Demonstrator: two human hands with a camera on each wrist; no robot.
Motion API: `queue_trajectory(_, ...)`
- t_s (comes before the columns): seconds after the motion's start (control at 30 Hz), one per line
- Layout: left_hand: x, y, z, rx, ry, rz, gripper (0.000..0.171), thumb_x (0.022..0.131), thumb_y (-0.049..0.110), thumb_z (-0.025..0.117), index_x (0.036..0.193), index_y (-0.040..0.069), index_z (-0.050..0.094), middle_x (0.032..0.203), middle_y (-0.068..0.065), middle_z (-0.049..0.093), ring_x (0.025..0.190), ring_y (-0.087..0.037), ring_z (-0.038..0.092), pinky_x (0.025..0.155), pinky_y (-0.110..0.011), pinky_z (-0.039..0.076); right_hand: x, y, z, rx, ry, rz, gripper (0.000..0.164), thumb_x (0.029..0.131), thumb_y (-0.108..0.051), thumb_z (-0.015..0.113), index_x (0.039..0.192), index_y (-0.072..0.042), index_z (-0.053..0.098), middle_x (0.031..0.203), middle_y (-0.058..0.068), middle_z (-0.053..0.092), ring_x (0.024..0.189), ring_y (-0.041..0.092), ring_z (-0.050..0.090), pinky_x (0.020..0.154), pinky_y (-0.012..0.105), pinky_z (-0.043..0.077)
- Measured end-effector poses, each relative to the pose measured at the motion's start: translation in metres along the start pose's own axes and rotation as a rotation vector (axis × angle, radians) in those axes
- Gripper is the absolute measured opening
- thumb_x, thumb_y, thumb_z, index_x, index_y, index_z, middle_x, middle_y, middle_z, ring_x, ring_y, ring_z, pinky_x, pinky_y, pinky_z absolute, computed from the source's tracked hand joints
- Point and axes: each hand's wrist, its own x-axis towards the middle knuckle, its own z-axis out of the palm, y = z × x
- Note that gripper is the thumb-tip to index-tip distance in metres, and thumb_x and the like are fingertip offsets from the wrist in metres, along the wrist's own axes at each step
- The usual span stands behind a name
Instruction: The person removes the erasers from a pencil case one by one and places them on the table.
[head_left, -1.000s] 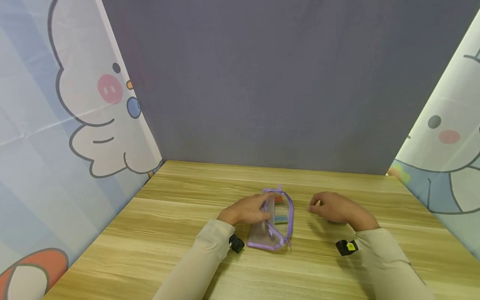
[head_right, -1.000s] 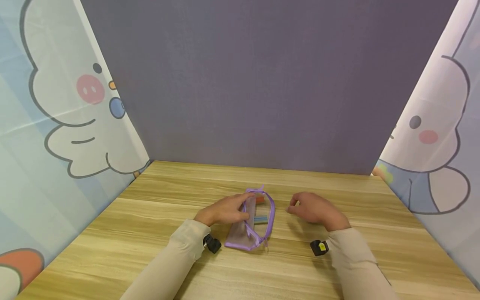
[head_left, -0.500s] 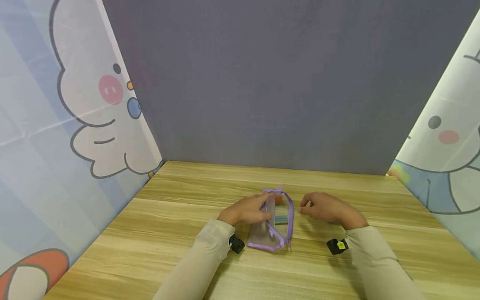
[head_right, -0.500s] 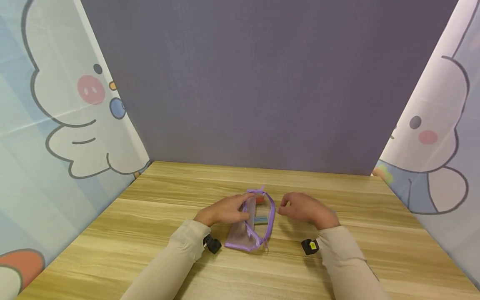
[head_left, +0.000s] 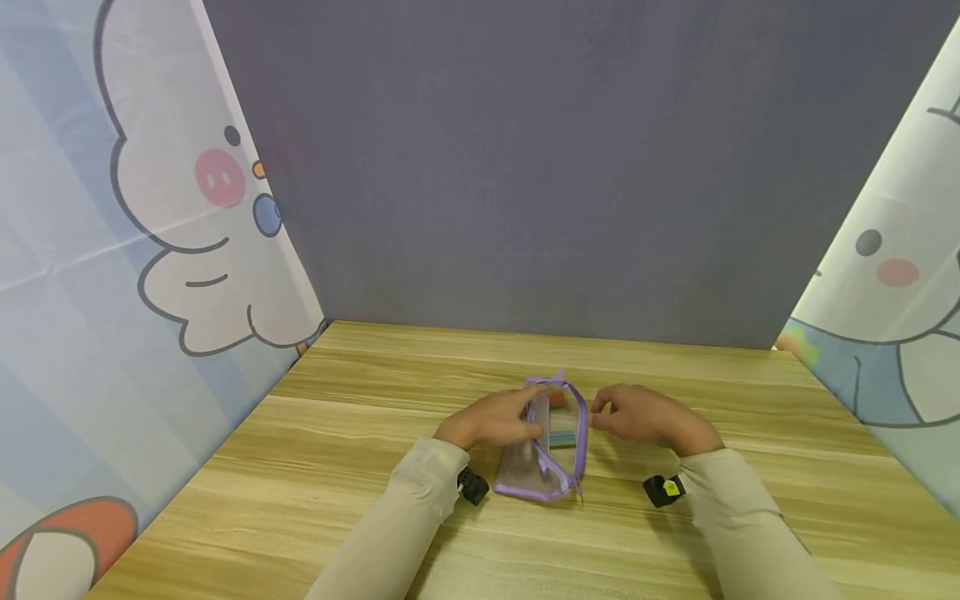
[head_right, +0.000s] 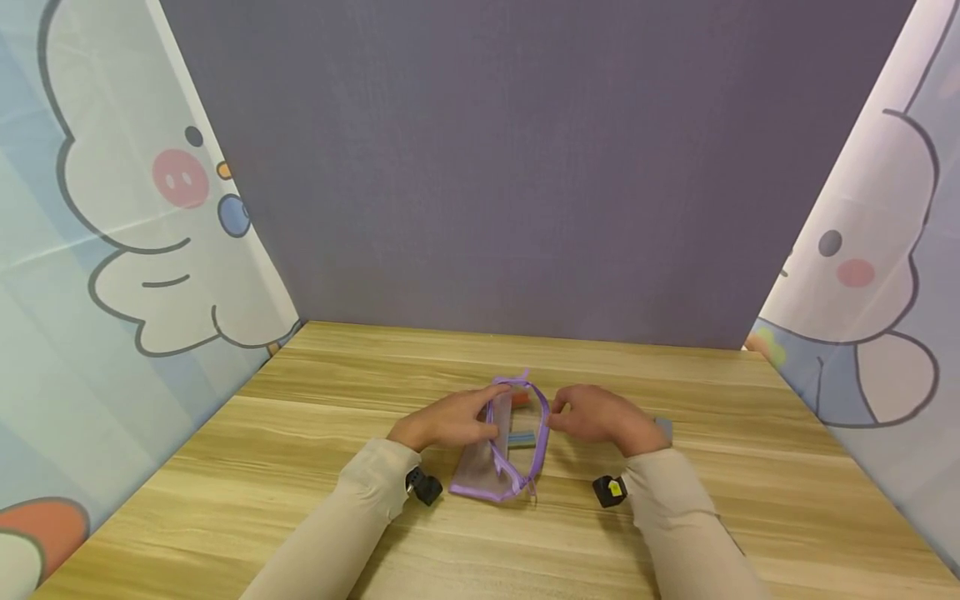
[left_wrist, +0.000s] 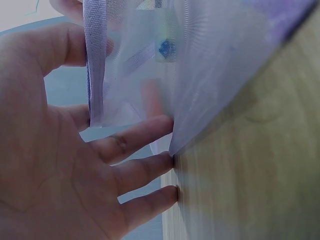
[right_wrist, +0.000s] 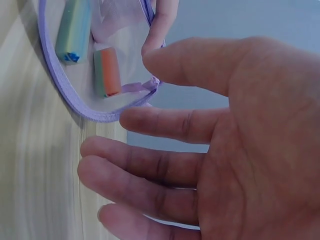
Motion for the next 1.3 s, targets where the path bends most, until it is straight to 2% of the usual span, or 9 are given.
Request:
queue_trajectory(0.27,0.000,0.000,-0.001,-0.025,-0.007,-0.006,0.074,0.089,0.031,0.061,0.157,0.037,0.033,0.138,-0.003,0.057,0.102,-0.012,0.057,0.089,-0.038,0.049,0.007,-0.002,0.001,-0.050,-0.001,-0.013,0.022,0.097,-0.027,0.064,0.106,-0.008,0.070,0.095,0.000,0.066,0.079,0.015,0.057,0.068,0.037,0.049)
queue_trajectory(0.5,0.000,0.002,-0.002,0.004,0.000,0.004,0.072,0.087,0.031,0.062,0.155,0.036,0.037,0.136,-0.004,0.059,0.099,-0.013,0.057,0.085,-0.037,0.049,0.012,-0.004,0.005,-0.043,-0.020,-0.041,0.019,0.097,-0.025,0.064,0.103,-0.008,0.070,0.095,0.001,0.066,0.078,0.014,0.058,0.069,0.037,0.050)
queue_trajectory(0.6,0.000,0.002,-0.003,0.011,-0.009,-0.006,0.073,0.087,0.033,0.062,0.156,0.038,0.035,0.136,-0.004,0.059,0.098,-0.014,0.058,0.083,-0.038,0.049,0.013,-0.005,0.008,-0.040,-0.020,-0.045,0.021,0.098,-0.026,0.064,0.105,-0.006,0.070,0.095,0.001,0.066,0.078,0.014,0.059,0.069,0.037,0.050)
queue_trajectory(0.83,-0.002,0.003,-0.005,0.045,-0.011,-0.034,0.075,0.087,0.038,0.060,0.157,0.036,0.034,0.133,-0.002,0.061,0.107,-0.016,0.058,0.087,-0.041,0.050,0.016,-0.007,0.015,0.003,-0.021,-0.070,0.019,0.099,-0.024,0.063,0.103,-0.007,0.069,0.084,0.000,0.063,0.067,0.014,0.054,0.061,0.034,0.046)
queue_trajectory(0.97,-0.002,0.003,-0.005,0.050,-0.006,-0.031,0.073,0.087,0.039,0.060,0.156,0.037,0.036,0.129,-0.002,0.062,0.102,-0.017,0.058,0.081,-0.040,0.050,0.016,-0.008,0.018,-0.011,-0.020,-0.072,0.018,0.099,-0.024,0.063,0.103,-0.008,0.069,0.087,-0.001,0.063,0.069,0.014,0.054,0.062,0.034,0.046)
queue_trajectory(1.1,-0.002,0.002,-0.005,0.032,-0.004,-0.012,0.071,0.088,0.036,0.061,0.155,0.037,0.038,0.123,-0.005,0.064,0.090,-0.015,0.059,0.077,-0.036,0.049,0.016,-0.010,0.019,-0.011,-0.023,-0.061,0.018,0.099,-0.024,0.063,0.102,-0.008,0.069,0.086,-0.002,0.064,0.068,0.014,0.054,0.063,0.034,0.046)
queue_trajectory(1.3,-0.003,0.002,-0.006,0.013,-0.003,-0.017,0.072,0.089,0.034,0.062,0.156,0.032,0.037,0.112,-0.004,0.066,0.081,-0.014,0.060,0.072,-0.032,0.049,0.017,-0.013,0.020,-0.030,-0.025,-0.055,0.019,0.098,-0.024,0.064,0.103,-0.007,0.069,0.088,-0.001,0.065,0.071,0.013,0.056,0.065,0.035,0.048)
